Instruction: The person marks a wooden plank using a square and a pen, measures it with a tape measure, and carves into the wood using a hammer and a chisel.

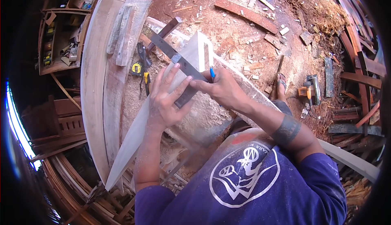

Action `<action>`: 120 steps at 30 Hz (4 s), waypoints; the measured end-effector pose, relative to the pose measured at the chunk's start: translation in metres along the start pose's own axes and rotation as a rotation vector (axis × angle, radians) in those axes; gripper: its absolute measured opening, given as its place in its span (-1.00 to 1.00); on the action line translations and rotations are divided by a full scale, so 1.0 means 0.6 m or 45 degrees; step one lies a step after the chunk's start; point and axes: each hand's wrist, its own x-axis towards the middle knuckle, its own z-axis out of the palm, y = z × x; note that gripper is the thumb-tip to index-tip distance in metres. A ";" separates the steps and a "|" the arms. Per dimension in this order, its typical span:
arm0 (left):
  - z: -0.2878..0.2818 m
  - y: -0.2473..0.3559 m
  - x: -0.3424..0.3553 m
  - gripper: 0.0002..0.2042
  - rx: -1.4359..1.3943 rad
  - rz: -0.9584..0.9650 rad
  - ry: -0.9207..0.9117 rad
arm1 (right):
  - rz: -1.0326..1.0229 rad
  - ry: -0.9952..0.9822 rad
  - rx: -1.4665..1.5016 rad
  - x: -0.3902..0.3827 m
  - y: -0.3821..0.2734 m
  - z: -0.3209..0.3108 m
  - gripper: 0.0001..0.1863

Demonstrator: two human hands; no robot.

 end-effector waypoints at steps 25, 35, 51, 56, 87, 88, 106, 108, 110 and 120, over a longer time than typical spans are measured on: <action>-0.002 0.009 0.002 -0.36 -0.035 -0.062 0.087 | -0.681 0.696 -0.271 -0.019 -0.030 -0.100 -0.23; -0.002 0.003 -0.004 -0.32 -0.070 -0.090 0.088 | -0.552 0.232 -0.026 -0.025 -0.114 -0.094 -0.78; -0.006 0.008 0.003 -0.34 -0.075 -0.059 0.043 | -0.433 -0.316 0.896 -0.004 -0.072 -0.131 -0.57; -0.006 0.006 0.001 -0.37 -0.072 -0.069 0.061 | -0.379 0.011 -0.272 0.011 -0.096 -0.081 -0.77; -0.006 0.005 -0.004 -0.37 -0.076 -0.088 0.097 | -0.591 0.216 -0.794 0.025 -0.105 -0.051 -0.83; -0.007 0.006 -0.003 -0.37 -0.069 -0.089 0.102 | -0.607 0.191 -0.749 0.028 -0.101 -0.046 -0.83; 0.001 0.064 0.010 -0.42 0.013 -0.173 0.197 | -0.122 0.265 -0.689 0.007 -0.026 -0.158 -0.57; 0.021 0.090 0.020 -0.53 0.328 -0.220 0.297 | -0.100 0.308 -0.557 0.049 -0.036 -0.169 -0.56; 0.032 0.094 -0.011 -0.60 0.167 -0.252 0.435 | -0.224 0.351 -0.593 0.097 -0.044 -0.150 -0.50; -0.014 0.177 -0.220 -0.74 0.198 -1.161 1.155 | -0.158 0.095 -0.630 0.212 -0.014 -0.083 -0.32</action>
